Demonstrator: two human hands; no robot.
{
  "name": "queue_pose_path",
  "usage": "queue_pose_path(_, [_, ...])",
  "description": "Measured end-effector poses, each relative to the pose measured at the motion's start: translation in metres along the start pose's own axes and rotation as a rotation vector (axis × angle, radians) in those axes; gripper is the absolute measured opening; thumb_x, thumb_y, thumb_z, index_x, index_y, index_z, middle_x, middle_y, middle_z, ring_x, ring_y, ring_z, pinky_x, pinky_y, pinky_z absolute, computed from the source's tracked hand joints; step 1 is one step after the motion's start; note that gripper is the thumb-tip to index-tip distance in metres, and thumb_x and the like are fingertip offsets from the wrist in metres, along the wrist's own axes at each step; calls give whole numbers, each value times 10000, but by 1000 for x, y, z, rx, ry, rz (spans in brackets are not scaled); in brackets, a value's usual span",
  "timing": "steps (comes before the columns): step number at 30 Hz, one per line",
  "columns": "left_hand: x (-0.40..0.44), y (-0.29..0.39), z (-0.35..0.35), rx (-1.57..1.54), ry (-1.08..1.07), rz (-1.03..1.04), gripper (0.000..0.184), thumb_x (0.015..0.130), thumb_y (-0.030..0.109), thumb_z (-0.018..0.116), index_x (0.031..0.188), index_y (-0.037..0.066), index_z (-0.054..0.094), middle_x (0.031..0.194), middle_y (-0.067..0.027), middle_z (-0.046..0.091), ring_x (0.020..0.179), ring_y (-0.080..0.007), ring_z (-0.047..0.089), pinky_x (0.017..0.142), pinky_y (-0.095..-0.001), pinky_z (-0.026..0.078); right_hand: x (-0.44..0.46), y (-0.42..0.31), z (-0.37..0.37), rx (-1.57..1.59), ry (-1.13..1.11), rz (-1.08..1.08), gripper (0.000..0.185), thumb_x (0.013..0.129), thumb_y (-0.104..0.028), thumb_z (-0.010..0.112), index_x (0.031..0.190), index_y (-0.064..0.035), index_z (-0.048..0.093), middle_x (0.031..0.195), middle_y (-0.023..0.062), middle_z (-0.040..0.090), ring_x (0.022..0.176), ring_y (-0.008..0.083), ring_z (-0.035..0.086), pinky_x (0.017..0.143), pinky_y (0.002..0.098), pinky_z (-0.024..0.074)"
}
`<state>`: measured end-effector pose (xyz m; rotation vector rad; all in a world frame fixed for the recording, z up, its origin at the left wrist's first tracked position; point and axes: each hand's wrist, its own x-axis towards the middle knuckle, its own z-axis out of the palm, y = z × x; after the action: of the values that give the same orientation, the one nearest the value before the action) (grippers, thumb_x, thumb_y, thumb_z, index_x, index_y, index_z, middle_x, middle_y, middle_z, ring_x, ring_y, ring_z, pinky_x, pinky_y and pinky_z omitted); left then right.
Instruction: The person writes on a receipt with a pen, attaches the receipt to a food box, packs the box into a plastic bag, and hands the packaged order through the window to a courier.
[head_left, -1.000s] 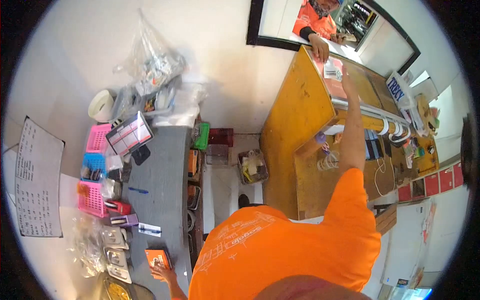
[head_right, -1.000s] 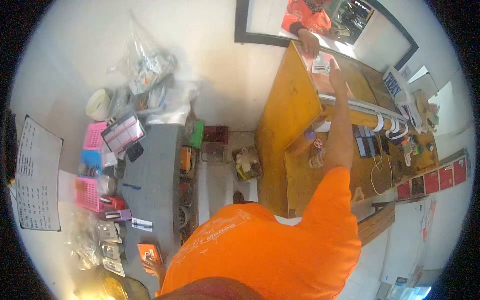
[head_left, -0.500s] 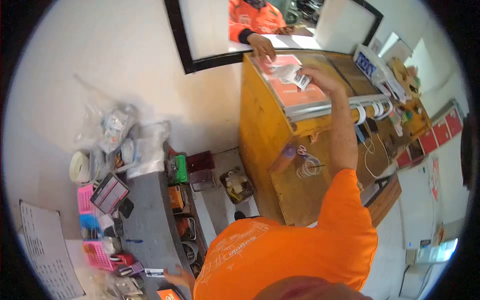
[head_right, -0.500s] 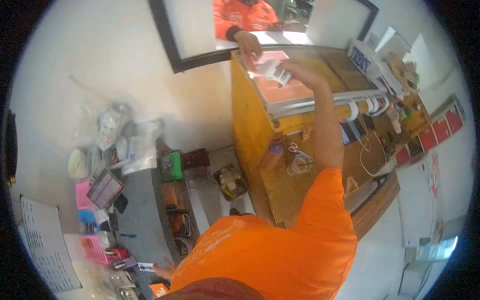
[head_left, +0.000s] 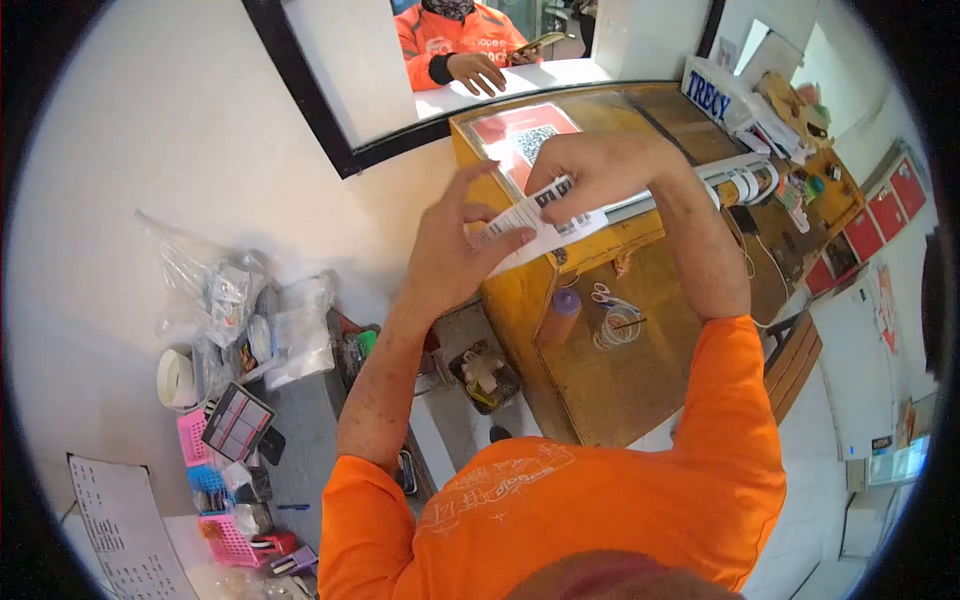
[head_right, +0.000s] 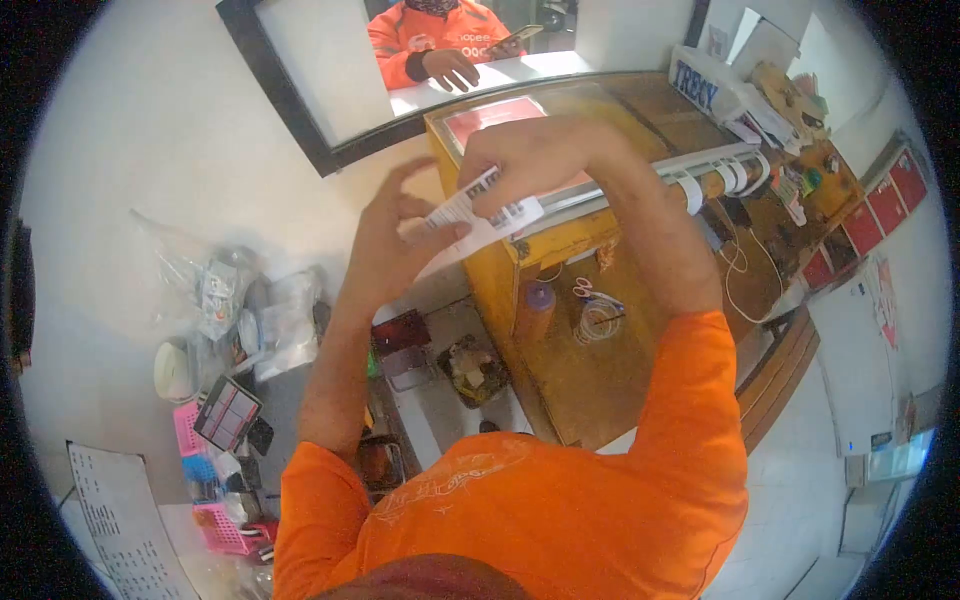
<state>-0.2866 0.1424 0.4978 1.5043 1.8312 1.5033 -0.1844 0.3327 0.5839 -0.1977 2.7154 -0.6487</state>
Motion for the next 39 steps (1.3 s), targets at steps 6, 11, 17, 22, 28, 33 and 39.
queue_pose_path(6, [-35, -27, 12, -335, 211, -125, 535, 827, 36, 689, 1273, 63, 396, 891, -123, 657, 810, -182, 650, 704, -273, 501, 29, 1, 61, 341, 790, -198, 180, 773, -143, 751, 832, -9, 646, 712, 40, 623, 651, 89, 562, 587, 263, 436])
queue_pose_path(11, [-97, -64, -4, 64, 513, 97, 292, 850, 45, 656, 1121, 23, 548, 945, -112, 649, 884, -154, 625, 721, -298, 506, 101, -6, 147, 667, 1222, -179, 87, 851, -90, 663, 851, -9, 631, 768, 52, 639, 678, 112, 593, 594, 247, 467])
queue_pose_path(17, [-278, -100, -45, 328, 973, -248, 131, 868, 73, 619, 983, 24, 658, 910, -133, 649, 821, -158, 632, 690, -289, 486, 197, -34, 281, 1295, 825, -37, 124, 899, -137, 579, 880, -18, 612, 758, 66, 605, 635, 158, 575, 548, 294, 471])
queue_pose_path(22, [-455, -96, -26, 419, 1435, -641, 301, 829, 80, 656, 1129, 74, 637, 930, -108, 617, 763, -200, 602, 582, -303, 477, 247, -87, 419, 829, -82, -7, 238, 920, -228, 566, 970, -6, 635, 829, 68, 648, 707, 145, 619, 593, 297, 493])
queue_pose_path(28, [-601, -91, 14, 406, 1502, -779, 491, 816, 23, 652, 1287, 72, 524, 1111, -146, 545, 962, -231, 601, 718, -322, 558, 264, -227, 546, 989, -670, -136, 354, 923, -304, 590, 1164, -45, 600, 1012, 81, 650, 916, 136, 612, 779, 279, 482])
queue_pose_path(33, [-655, -108, 3, 335, 1490, -753, 537, 815, -1, 651, 1323, 52, 484, 1196, -130, 518, 1069, -255, 581, 839, -341, 547, 302, -352, 608, 832, -739, -353, 341, 887, -249, 647, 1160, -49, 605, 981, 58, 642, 900, 95, 582, 725, 247, 465])
queue_pose_path(39, [-704, -108, -35, 225, 1490, -711, 568, 808, 8, 660, 1342, 51, 469, 1208, -159, 511, 1009, -273, 574, 777, -352, 510, 332, -404, 640, 836, -678, -399, 216, 868, -179, 671, 1033, -40, 656, 856, 16, 646, 727, 81, 572, 622, 225, 455])
